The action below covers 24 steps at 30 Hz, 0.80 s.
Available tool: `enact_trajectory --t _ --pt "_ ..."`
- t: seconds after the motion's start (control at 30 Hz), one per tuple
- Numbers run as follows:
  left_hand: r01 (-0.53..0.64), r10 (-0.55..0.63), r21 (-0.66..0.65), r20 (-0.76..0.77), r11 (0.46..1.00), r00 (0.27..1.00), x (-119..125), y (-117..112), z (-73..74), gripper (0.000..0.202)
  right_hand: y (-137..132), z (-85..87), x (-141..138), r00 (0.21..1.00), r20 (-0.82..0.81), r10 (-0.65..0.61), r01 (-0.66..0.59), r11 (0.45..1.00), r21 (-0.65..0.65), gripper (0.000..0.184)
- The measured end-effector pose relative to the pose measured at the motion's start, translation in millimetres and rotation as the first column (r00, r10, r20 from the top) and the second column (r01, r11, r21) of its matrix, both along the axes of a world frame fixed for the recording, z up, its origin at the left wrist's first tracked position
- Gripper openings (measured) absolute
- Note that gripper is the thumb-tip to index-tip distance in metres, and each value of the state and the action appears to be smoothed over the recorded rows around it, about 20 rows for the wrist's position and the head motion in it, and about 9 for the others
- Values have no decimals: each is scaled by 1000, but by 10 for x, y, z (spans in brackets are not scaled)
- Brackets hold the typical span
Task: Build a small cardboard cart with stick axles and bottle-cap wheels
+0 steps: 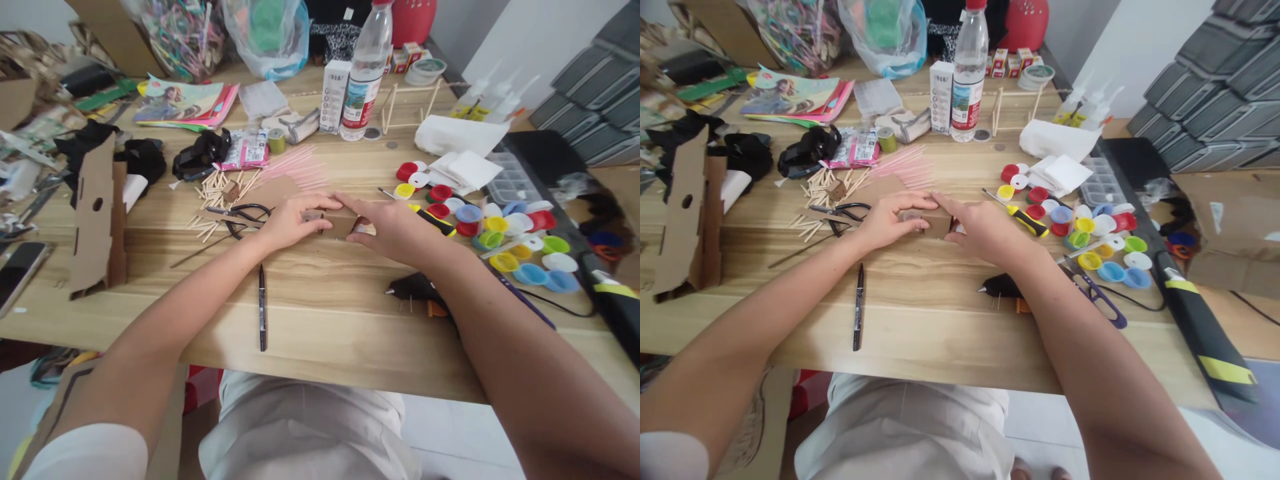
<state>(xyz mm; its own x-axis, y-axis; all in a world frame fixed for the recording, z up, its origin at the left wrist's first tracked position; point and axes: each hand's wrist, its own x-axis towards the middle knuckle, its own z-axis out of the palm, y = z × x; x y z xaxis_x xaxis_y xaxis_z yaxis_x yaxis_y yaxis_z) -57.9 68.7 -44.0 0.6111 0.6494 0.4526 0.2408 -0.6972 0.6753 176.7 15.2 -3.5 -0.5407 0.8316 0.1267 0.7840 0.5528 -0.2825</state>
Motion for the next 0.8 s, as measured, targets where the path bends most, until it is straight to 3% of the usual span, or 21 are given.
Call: enact_trajectory --t 0.27,0.8 --pt "10 -10 22 -20 1000 1000 -12 44 -14 31 -32 -27 22 999 -10 35 -34 999 26 79" --pt "31 -31 -13 9 999 999 -54 -13 -1 38 -110 48 -45 1000 -28 3 -4 999 -51 74"
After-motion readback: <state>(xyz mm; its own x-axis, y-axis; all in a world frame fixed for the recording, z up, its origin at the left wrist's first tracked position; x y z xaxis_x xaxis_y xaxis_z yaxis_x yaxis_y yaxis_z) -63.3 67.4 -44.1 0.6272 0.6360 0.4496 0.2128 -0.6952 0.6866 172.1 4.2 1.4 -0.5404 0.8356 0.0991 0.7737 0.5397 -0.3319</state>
